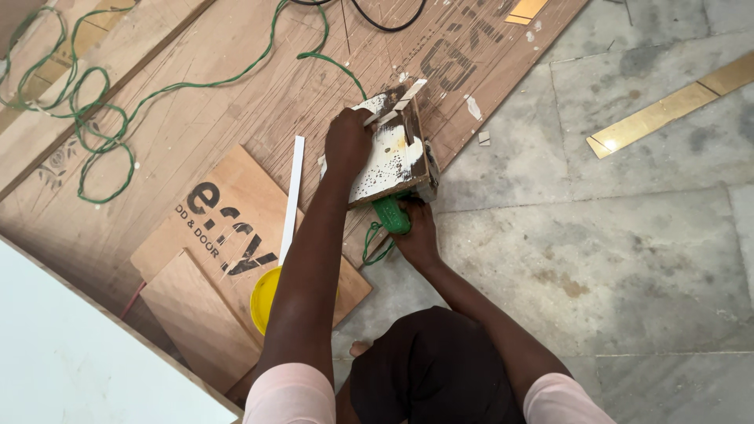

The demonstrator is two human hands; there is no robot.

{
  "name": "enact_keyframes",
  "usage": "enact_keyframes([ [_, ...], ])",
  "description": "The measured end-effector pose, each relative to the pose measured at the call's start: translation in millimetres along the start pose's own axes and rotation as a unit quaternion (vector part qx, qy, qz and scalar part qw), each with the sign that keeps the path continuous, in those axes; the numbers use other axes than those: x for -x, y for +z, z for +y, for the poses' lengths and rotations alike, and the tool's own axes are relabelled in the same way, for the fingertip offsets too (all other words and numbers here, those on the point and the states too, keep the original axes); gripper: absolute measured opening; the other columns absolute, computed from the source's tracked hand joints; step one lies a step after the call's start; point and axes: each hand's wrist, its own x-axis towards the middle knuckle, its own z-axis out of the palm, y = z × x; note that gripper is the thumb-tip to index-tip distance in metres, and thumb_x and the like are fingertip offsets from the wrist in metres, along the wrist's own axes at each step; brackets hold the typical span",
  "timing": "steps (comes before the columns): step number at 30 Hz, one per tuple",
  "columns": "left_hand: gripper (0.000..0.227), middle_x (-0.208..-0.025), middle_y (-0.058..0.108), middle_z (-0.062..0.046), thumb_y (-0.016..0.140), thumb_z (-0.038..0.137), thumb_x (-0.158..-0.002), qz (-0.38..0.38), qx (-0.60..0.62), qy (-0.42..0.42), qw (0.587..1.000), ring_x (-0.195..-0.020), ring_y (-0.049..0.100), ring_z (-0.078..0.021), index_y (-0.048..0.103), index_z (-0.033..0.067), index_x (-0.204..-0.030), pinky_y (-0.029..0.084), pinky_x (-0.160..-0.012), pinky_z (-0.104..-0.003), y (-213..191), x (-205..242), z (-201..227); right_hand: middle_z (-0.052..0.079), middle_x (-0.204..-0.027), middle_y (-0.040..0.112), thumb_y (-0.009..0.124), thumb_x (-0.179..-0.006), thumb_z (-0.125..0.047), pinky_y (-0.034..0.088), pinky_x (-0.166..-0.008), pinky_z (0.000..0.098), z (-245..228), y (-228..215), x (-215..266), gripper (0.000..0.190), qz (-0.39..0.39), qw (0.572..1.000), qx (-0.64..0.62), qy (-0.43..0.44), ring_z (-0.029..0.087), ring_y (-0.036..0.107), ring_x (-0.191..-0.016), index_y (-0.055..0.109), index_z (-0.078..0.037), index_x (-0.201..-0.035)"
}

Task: The person sits on the floor and uses a circular saw to cut a small piece of wood. They then apply glue to the cut piece and attach it to the edge of a larger white board, pressing it into place.

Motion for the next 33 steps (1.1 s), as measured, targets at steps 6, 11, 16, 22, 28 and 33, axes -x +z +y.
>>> enact_keyframes([
  [6, 0.024, -0.101, 0.070, -0.010, 0.079, 0.028, -0.086, -0.023, -0.041, -0.036, 0.998, -0.099, 0.062, -0.0343, 0.072, 0.0113, -0.102, 0.052, -0.077, -0.048, 4.9, -12.8, -9.0, 0.020, -0.123, 0.059, 0.084, -0.070, -0.006, 0.048, -0.098, 0.0513, -7.1, -0.1, 0.0, 0.055, 0.007, 1.000, 0.001, -0.016, 0.043, 0.055, -0.118, 0.059, -0.002, -0.119],
  [11, 0.019, -0.093, 0.077, -0.008, 0.075, 0.024, -0.089, -0.026, 0.030, -0.103, 0.994, -0.088, 0.073, -0.0282, 0.071, 0.0138, -0.105, 0.055, -0.078, -0.046, -17.1, -13.5, -5.3, 0.019, -0.123, 0.059, 0.084, -0.072, -0.005, 0.048, -0.097, 0.0500, -6.1, 1.0, 0.7, 0.054, 0.001, 1.000, -0.007, -0.016, 0.041, 0.054, -0.120, 0.059, -0.002, -0.120],
  [16, 0.019, -0.095, 0.077, -0.012, 0.078, 0.020, -0.086, 0.062, 0.057, -0.082, 0.993, -0.087, 0.073, -0.0318, 0.076, 0.0151, -0.104, 0.055, -0.075, -0.045, -66.1, -6.9, -9.2, 0.019, -0.123, 0.058, 0.083, -0.070, -0.005, 0.050, -0.095, 0.0486, 2.9, 4.4, 2.1, 0.054, -0.012, 1.000, -0.002, 0.014, 0.041, 0.055, -0.119, 0.060, -0.002, -0.120],
  [22, 0.017, -0.093, 0.077, -0.012, 0.075, 0.016, -0.088, 0.111, 0.088, -0.079, 0.987, -0.085, 0.075, -0.0290, 0.077, 0.0129, -0.104, 0.056, -0.075, -0.039, -160.1, 17.6, -23.4, 0.026, -0.137, 0.050, 0.081, -0.078, -0.008, 0.045, -0.102, 0.0501, -6.3, -21.2, 8.3, 0.070, -0.038, 0.997, 0.004, -0.070, 0.044, 0.049, -0.124, 0.050, 0.003, -0.138],
  [28, 0.017, -0.100, 0.076, -0.009, 0.073, 0.009, -0.089, 0.114, 0.009, 0.023, 0.993, -0.086, 0.073, -0.0285, 0.078, 0.0135, -0.105, 0.056, -0.073, -0.040, -270.1, 78.0, -15.5, 0.006, -0.104, 0.078, 0.074, -0.094, -0.010, 0.060, -0.074, 0.0270, -67.0, -134.3, 14.5, 0.022, -0.131, 0.990, -0.017, 0.045, 0.014, 0.075, -0.085, 0.076, -0.010, -0.116],
  [33, 0.019, -0.087, 0.071, 0.001, 0.069, 0.006, -0.088, 0.102, -0.179, 0.106, 0.973, -0.089, 0.065, -0.0245, 0.078, 0.0191, -0.098, 0.045, -0.075, -0.044, -334.1, 145.2, 30.4, 0.006, -0.104, 0.075, 0.078, -0.095, -0.009, 0.055, -0.071, 0.0297, -214.8, -198.6, -32.5, 0.017, -0.051, 0.986, 0.036, -0.157, 0.018, 0.067, -0.085, 0.076, -0.009, -0.112],
])
